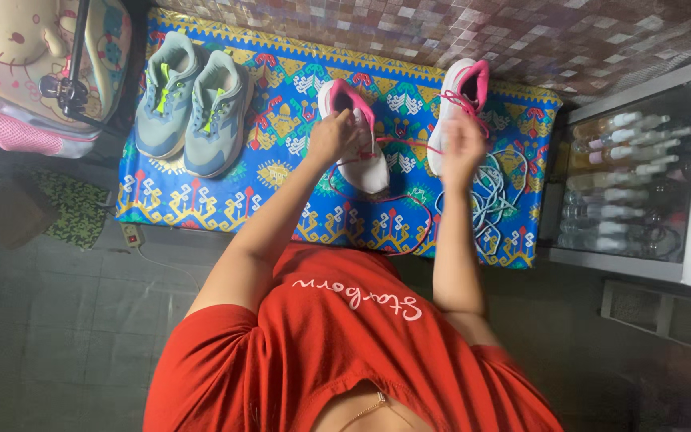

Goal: The person removes pink laces from a white sneaker and threads them back through the eyelets, then repeats the process on a second white sneaker. They then remove light blue laces from a blue sneaker and begin threading them back through the eyelets.

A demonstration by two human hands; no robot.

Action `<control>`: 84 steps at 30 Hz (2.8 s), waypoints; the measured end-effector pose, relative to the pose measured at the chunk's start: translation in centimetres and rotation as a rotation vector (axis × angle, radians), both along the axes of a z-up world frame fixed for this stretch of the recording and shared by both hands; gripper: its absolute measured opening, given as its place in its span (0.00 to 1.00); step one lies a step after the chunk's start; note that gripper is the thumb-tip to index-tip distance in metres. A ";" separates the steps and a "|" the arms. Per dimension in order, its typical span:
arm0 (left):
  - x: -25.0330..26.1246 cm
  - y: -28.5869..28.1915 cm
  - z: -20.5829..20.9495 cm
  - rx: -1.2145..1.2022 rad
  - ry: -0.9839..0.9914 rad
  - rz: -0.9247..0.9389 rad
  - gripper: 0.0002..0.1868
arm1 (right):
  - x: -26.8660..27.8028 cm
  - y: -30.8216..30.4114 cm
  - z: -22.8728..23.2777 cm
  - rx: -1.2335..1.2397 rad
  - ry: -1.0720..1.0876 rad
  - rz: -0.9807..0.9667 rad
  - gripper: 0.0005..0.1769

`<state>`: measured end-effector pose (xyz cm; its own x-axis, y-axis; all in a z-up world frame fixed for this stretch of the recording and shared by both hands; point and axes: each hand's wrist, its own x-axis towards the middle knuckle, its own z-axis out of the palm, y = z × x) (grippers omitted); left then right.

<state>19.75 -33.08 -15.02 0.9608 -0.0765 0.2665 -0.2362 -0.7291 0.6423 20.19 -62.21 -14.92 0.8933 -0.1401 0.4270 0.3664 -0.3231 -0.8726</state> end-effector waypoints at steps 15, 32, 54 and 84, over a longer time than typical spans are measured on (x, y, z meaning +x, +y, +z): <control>-0.3 2.9 -0.8 -0.463 0.119 -0.019 0.14 | 3.2 12.1 -13.2 -0.539 0.015 0.363 0.07; -1.7 4.3 -0.2 -0.138 -0.002 -0.161 0.11 | 1.9 14.3 -10.3 -0.615 0.234 0.303 0.22; -11.3 30.1 8.0 -1.776 -0.178 -0.107 0.18 | 2.7 12.8 -9.9 -0.536 0.185 0.166 0.10; 1.2 1.2 1.8 -0.003 -0.199 -0.248 0.05 | 4.0 11.0 -12.3 0.335 0.879 0.219 0.13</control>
